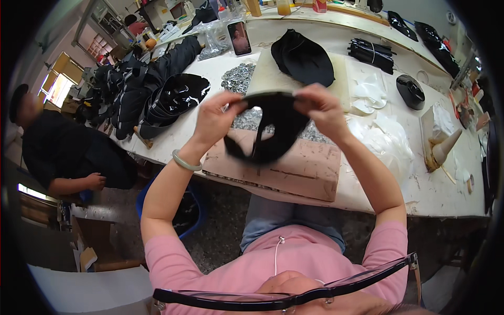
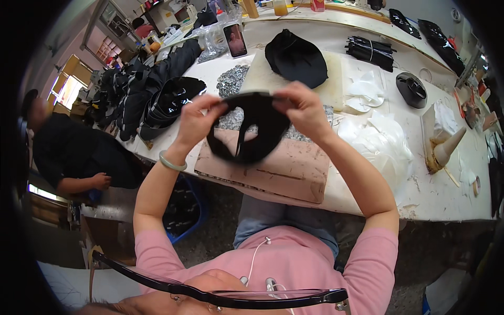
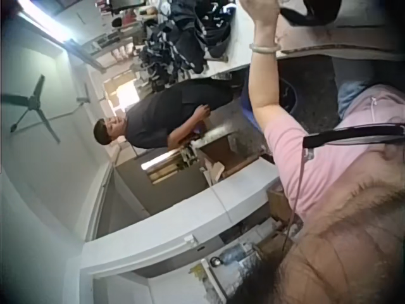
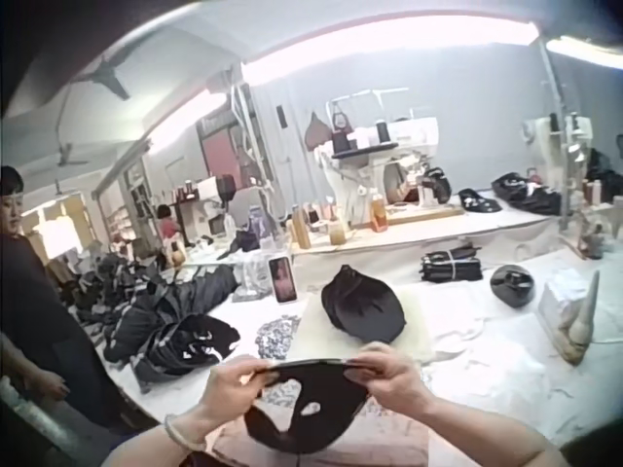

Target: The person aligns and attaches a white lining piece onto a black cap component by hand. The person then positions a black fabric piece over the component, pressing, folding, and smoothing it into place.

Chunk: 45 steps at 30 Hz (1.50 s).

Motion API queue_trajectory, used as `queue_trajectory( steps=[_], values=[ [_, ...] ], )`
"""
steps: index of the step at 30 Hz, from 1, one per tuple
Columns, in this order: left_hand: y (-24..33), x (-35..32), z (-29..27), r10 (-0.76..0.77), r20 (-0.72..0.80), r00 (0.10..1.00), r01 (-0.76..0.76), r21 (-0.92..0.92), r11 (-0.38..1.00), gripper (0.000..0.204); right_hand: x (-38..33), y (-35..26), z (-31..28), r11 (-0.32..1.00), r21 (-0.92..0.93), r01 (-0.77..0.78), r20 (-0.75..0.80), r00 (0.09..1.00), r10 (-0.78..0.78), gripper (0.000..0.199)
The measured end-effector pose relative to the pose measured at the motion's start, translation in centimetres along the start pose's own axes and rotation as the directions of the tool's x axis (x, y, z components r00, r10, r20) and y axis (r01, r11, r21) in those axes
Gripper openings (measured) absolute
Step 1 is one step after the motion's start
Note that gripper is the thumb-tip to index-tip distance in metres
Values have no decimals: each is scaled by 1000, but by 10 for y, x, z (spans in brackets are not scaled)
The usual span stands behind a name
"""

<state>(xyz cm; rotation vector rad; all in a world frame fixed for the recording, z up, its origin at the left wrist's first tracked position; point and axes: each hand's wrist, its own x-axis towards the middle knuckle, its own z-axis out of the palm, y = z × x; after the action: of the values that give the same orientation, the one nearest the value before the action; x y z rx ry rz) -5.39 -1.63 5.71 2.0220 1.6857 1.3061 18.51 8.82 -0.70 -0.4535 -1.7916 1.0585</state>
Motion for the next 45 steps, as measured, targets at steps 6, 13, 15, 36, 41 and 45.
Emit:
queue_trajectory(
  steps=[6,13,15,36,41,45],
  values=[
    [49,2,-3,605,-285,743,-449,458,767,39,-19,-108,-32,548,-578,604,209,759,-616,23],
    [-31,-116,75,-465,430,774,336,-901,-275,33,-148,-42,-12,824,-438,358,368,908,-199,36],
    [-20,-123,81,-275,612,742,382,-722,-577,36,-156,-50,-17,861,-426,276,426,901,-78,37],
    [7,-142,94,-249,553,795,377,-772,-512,49,-98,-29,32,391,431,-813,648,580,493,23],
    [16,-143,92,-268,529,805,355,-792,-497,41,-99,-24,30,270,442,-855,739,518,431,21],
    [2,-148,96,-106,480,871,403,-820,-406,35,-99,-25,34,177,397,-900,791,434,432,20]
  ],
)
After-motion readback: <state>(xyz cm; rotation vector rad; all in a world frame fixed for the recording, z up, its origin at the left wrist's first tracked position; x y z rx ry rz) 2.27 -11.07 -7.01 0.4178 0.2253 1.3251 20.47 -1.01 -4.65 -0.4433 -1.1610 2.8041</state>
